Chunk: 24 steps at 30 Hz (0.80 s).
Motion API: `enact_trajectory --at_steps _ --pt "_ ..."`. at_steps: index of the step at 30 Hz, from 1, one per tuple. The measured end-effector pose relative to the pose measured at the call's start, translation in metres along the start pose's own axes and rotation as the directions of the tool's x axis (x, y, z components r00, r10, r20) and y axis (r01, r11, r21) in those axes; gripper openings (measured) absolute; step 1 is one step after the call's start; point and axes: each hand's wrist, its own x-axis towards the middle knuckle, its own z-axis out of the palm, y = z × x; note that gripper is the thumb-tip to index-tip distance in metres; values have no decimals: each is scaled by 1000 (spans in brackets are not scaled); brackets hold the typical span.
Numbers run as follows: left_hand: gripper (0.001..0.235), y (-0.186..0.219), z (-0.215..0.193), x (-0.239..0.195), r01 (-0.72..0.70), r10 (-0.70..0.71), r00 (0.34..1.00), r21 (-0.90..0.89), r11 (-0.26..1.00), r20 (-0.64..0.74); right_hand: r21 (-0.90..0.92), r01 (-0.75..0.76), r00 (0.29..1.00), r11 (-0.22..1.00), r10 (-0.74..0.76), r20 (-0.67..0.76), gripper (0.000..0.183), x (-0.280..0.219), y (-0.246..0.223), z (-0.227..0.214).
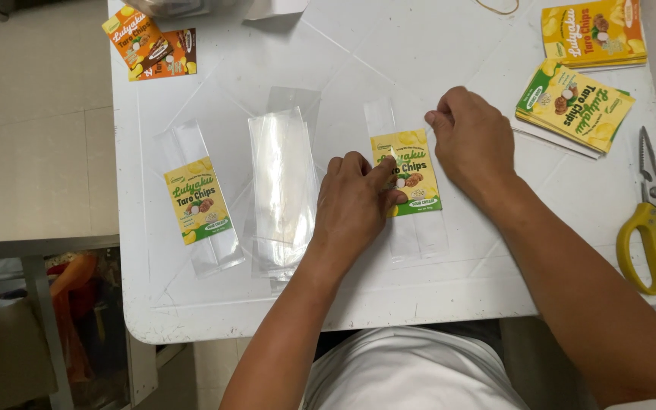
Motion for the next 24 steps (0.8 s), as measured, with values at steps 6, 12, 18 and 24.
enact_trajectory --at_steps 6,12,18,24 --pt "40 -15 11 -1 -66 59 995 -92 994 -85 164 386 921 908 -367 -135 12 -26 9 22" --pt "69 11 -32 -6 113 -154 985 -377 919 -80 256 346 937 903 -344 -55 18 -20 17 17" --pt "89 43 -27 18 216 -321 938 -509 833 -128 398 226 970 889 -244 -4 13 -21 7 5" --pt "93 38 -31 -6 234 -332 940 -560 795 -78 302 292 954 908 -299 -23 11 -16 12 13"
